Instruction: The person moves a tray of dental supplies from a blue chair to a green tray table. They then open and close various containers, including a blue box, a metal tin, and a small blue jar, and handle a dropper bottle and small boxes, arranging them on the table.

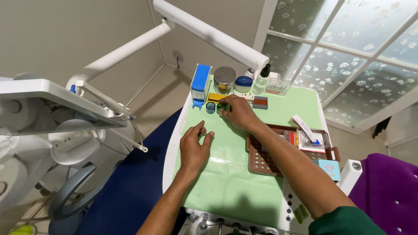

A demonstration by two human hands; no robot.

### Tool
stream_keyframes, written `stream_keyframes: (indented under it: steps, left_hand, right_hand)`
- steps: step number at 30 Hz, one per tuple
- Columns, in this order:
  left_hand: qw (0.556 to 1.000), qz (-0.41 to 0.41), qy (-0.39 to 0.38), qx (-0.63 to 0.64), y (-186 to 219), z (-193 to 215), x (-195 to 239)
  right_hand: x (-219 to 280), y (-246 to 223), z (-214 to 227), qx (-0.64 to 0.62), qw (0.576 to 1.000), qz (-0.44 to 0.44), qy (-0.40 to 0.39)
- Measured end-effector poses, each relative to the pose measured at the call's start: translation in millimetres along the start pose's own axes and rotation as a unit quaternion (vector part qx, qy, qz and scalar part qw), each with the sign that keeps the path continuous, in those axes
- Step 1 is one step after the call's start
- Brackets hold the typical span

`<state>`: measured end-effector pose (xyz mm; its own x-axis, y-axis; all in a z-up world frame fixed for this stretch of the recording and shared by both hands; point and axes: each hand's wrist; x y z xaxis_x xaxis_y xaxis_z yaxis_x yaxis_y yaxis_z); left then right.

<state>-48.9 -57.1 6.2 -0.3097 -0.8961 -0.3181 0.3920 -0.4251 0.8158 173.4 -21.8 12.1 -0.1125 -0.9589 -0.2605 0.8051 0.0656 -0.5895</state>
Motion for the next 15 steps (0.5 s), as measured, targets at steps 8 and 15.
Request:
stream_keyframes:
  steps: [8, 15]
  left_hand:
    - [1.0, -0.012, 0.002, 0.008, 3, 0, 1]
    - [0.997, -0.052, -0.045, 0.042, 24, -13, 5]
  right_hand:
    - [7, -5, 9, -0.002, 0.999, 0.039, 0.019]
    - [49, -34, 106, 0.001, 0.999, -0.034, 0.024]
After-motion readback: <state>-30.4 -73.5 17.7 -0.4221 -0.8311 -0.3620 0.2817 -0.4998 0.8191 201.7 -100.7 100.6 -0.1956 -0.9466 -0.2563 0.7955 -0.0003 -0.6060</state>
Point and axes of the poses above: each hand's wrist, its own x-axis away from the middle knuckle, its own z-axis out of the back of the hand, y = z × x, and after that the axes turned 2 degrees about -z, right-handed
